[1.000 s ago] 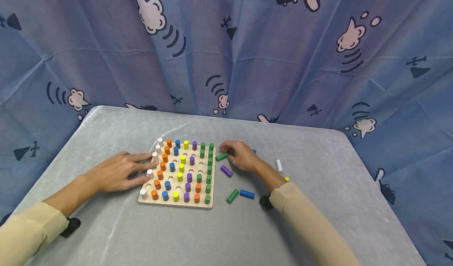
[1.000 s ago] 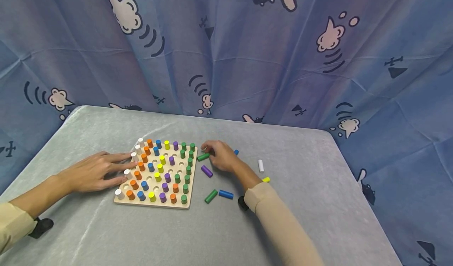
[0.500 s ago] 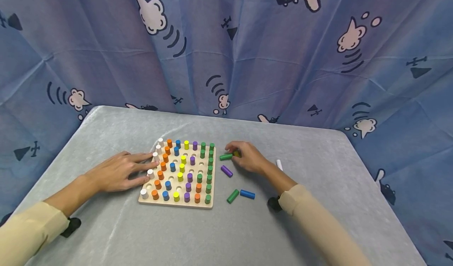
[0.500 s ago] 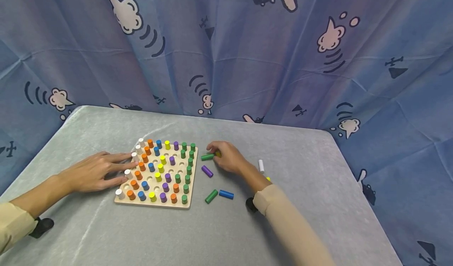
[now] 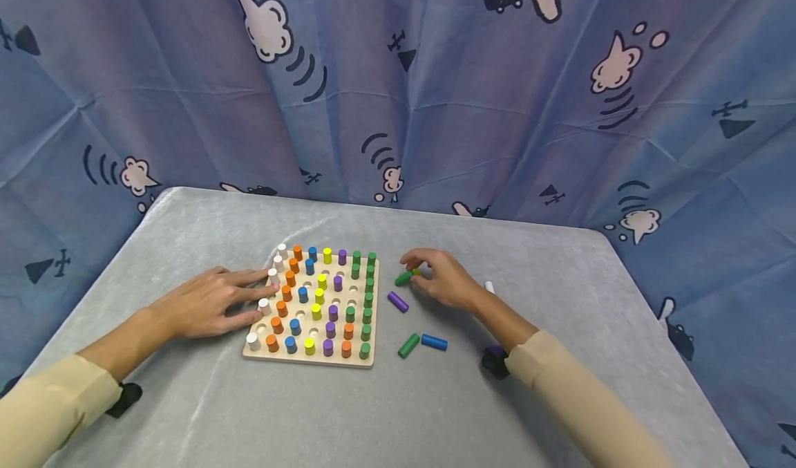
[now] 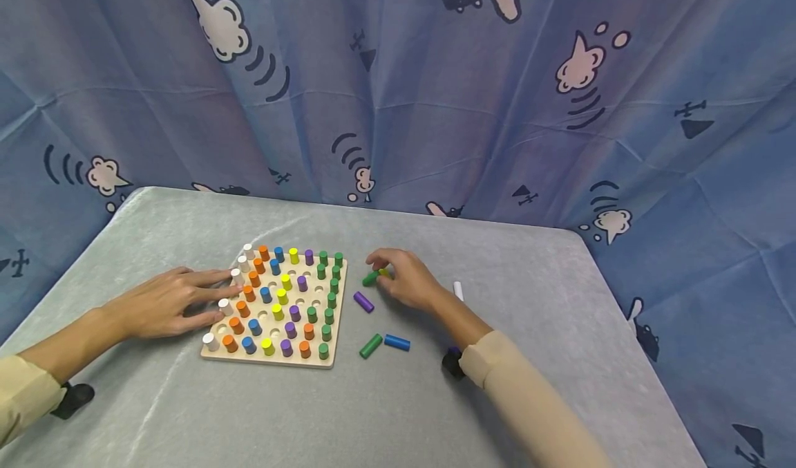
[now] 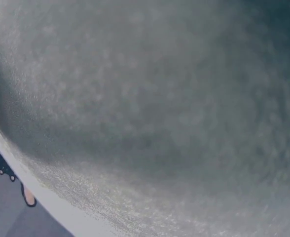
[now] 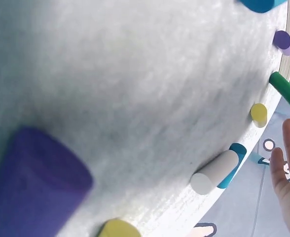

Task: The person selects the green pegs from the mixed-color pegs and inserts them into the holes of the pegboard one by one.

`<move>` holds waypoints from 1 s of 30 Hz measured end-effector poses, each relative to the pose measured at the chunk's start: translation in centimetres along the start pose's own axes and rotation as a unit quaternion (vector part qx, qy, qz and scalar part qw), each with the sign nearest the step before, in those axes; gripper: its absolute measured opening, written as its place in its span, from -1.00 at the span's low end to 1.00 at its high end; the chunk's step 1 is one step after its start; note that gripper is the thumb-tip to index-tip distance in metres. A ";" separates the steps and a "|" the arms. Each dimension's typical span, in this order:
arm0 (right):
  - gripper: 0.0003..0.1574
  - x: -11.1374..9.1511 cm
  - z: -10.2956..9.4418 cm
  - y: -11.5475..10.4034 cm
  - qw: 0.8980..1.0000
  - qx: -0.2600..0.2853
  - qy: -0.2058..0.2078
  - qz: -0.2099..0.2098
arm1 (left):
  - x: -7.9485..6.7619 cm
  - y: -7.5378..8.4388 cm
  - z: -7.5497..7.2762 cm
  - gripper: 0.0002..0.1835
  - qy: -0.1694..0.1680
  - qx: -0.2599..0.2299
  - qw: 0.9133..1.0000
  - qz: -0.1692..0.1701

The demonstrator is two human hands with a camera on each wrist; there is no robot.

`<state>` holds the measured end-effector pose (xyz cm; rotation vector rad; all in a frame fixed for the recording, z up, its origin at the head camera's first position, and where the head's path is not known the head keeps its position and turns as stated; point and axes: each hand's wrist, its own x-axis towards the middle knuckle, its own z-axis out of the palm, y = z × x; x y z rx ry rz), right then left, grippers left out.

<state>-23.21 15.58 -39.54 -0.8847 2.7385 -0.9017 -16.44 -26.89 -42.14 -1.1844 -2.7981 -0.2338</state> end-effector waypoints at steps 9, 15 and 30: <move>-0.52 0.2 0.5 -0.4 0.999 0.019 0.029 -0.015 | 0.0 -0.1 0.0 -0.46 -0.003 0.000 1.000 0.000; -0.51 0.7 1.0 -1.1 0.999 0.035 0.032 -0.007 | 0.0 0.0 0.0 -0.46 -0.004 0.001 1.000 0.000; -0.55 1.8 -0.4 -4.0 0.996 0.042 0.060 -0.044 | -0.1 -0.1 0.2 -0.46 0.002 -0.004 1.000 0.002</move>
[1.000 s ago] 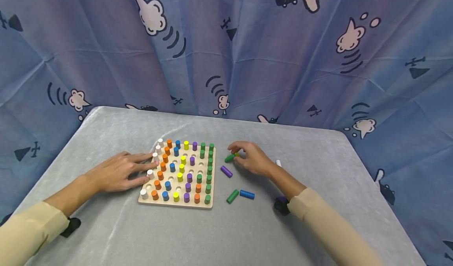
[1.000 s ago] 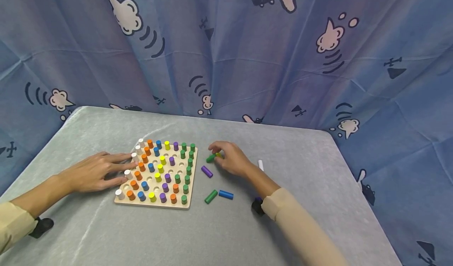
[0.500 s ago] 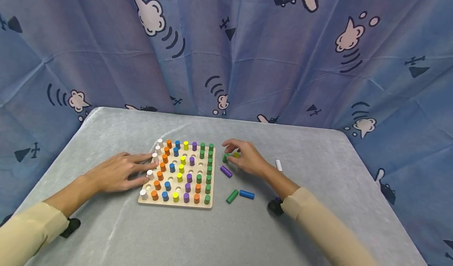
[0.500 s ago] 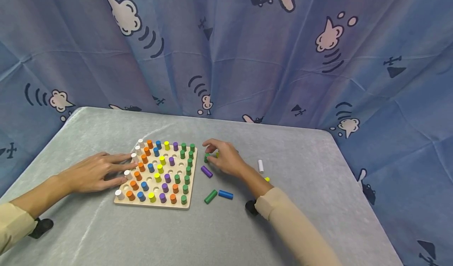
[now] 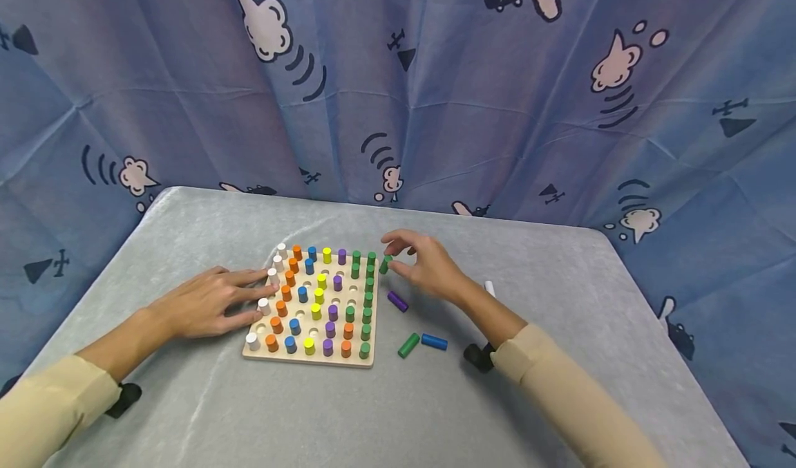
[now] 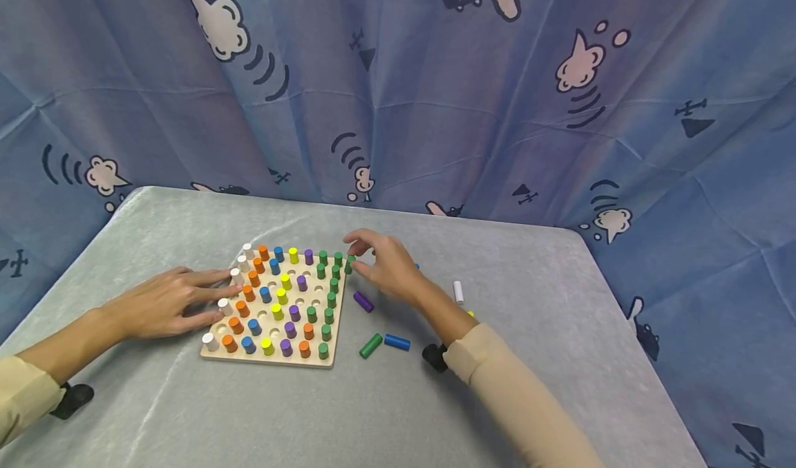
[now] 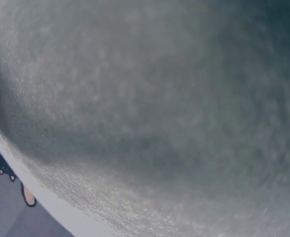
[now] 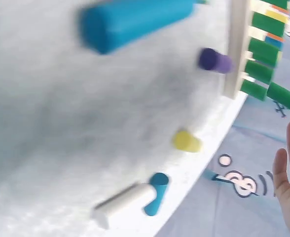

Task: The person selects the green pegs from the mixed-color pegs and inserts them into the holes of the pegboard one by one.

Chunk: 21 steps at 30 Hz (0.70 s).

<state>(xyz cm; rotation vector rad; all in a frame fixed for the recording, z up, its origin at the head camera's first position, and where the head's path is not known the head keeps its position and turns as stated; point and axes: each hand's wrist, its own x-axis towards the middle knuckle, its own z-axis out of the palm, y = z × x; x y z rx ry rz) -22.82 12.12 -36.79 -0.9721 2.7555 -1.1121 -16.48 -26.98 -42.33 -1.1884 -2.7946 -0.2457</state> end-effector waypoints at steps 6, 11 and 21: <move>-0.57 0.5 -0.4 -1.3 0.999 0.005 0.023 -0.028 | 0.0 0.0 -0.1 -0.47 0.001 0.000 1.000 0.002; -0.57 0.9 0.2 -2.1 0.999 0.012 0.016 -0.030 | 0.0 0.0 -0.1 -0.47 0.002 0.000 1.000 0.001; -0.58 1.2 2.6 -2.8 0.999 0.037 -0.029 -0.014 | 0.0 -0.1 0.1 -0.46 0.006 0.000 1.000 0.002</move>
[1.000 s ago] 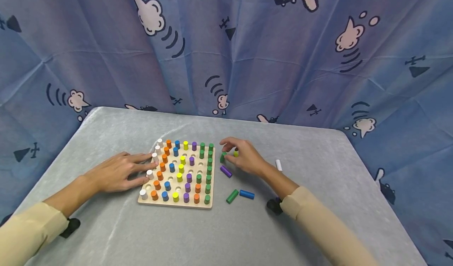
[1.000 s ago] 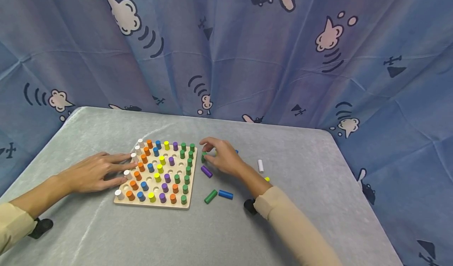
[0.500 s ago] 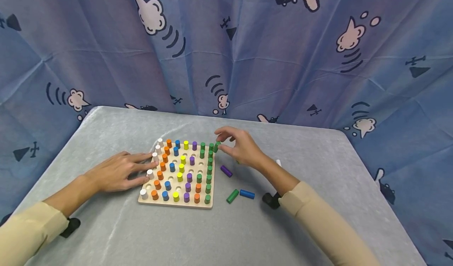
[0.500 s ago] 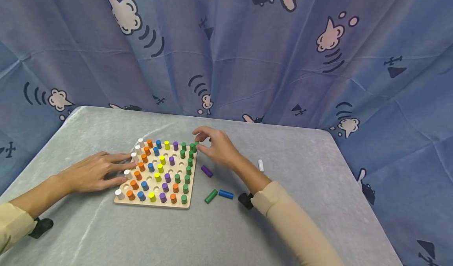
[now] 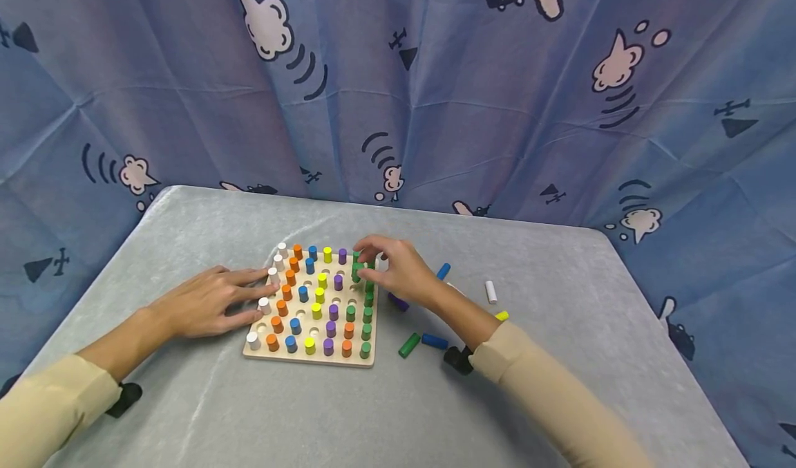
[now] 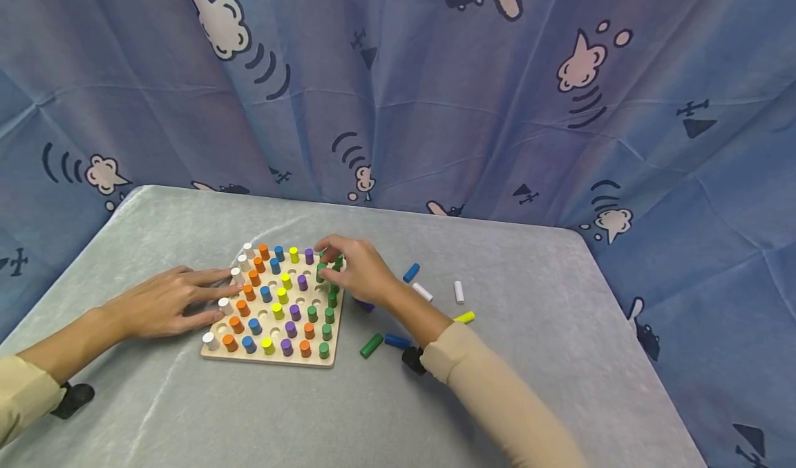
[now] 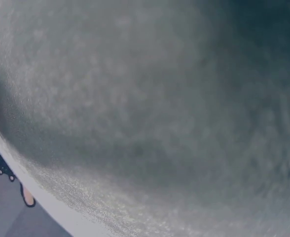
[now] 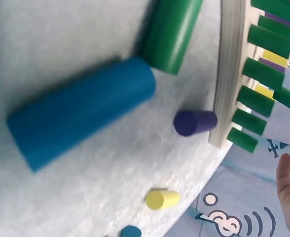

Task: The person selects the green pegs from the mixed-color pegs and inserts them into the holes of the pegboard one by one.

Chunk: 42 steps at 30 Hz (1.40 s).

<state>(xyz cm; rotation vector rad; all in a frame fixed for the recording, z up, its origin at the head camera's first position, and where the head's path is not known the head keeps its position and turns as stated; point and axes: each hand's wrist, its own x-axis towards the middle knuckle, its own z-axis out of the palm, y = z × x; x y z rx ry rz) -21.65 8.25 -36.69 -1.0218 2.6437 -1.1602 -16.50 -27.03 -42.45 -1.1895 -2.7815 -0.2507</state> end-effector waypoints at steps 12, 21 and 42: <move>-0.55 0.0 1.2 0.3 0.999 -0.014 -0.028 0.019 | 0.2 0.1 -0.1 -0.47 0.003 0.000 1.000 0.002; -0.56 0.2 1.4 0.5 0.999 -0.017 -0.032 0.025 | 0.2 0.1 -0.1 -0.47 0.008 0.000 1.000 0.005; -0.56 0.4 1.9 0.3 0.997 -0.049 -0.048 0.037 | -0.1 -0.1 0.1 -0.48 0.010 -0.003 1.000 0.002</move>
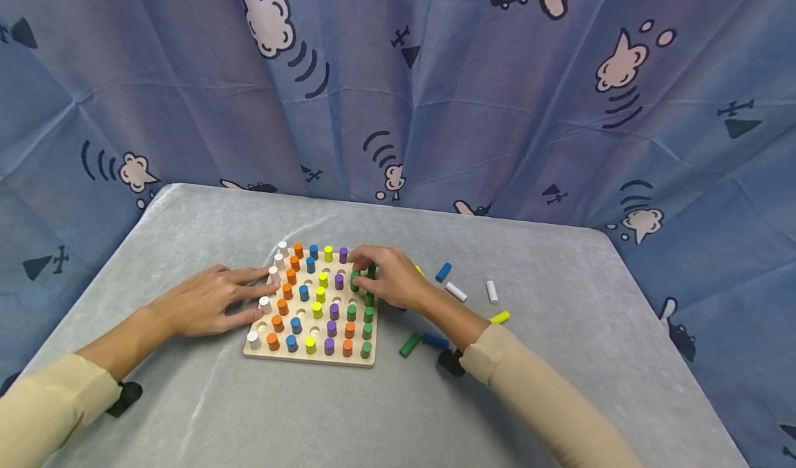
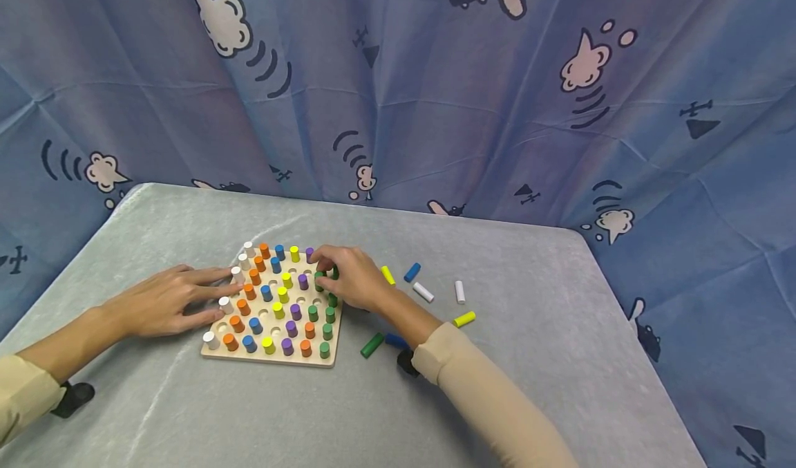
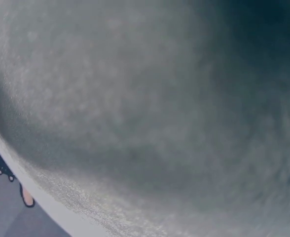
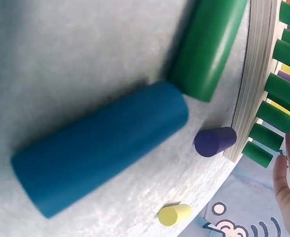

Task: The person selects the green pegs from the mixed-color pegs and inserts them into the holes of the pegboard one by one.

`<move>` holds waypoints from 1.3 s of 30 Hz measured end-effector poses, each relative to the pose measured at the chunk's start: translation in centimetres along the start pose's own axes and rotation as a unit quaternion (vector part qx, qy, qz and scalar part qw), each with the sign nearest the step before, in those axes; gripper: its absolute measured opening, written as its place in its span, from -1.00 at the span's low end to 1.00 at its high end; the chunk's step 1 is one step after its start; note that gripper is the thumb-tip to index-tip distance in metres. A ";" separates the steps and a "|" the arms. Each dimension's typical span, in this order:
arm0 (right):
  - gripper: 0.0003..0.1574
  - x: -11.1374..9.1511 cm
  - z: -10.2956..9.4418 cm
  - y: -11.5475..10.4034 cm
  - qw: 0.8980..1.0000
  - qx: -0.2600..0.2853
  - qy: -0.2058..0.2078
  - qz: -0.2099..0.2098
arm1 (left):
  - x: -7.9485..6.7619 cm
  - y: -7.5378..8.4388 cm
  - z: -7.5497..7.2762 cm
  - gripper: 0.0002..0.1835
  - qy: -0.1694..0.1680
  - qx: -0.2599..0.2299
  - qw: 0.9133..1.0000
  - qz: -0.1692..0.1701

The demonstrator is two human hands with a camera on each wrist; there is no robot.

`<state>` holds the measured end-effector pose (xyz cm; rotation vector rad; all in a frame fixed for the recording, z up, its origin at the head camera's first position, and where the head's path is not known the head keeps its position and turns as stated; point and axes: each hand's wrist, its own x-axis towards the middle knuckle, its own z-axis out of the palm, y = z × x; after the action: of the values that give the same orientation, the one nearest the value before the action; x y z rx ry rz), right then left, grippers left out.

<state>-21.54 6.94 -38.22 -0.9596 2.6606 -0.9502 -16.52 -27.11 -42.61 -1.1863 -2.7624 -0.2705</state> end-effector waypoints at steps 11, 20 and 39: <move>-0.57 -0.4 -0.3 -0.1 1.000 -0.009 -0.007 -0.004 | 0.0 0.1 -0.1 -0.48 -0.003 0.002 1.000 -0.001; -0.59 -2.1 -2.4 0.3 1.000 0.008 0.017 -0.017 | 0.0 0.2 -0.1 -0.48 -0.005 0.001 1.000 -0.004; -0.59 -9.5 -2.7 3.3 0.998 0.030 -0.039 -0.032 | 0.2 0.2 -0.3 -0.47 -0.016 0.000 1.000 -0.005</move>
<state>-16.71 16.19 -38.76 -1.0526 2.5366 -0.9808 -16.45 -26.91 -42.27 -1.1875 -2.7972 -0.2535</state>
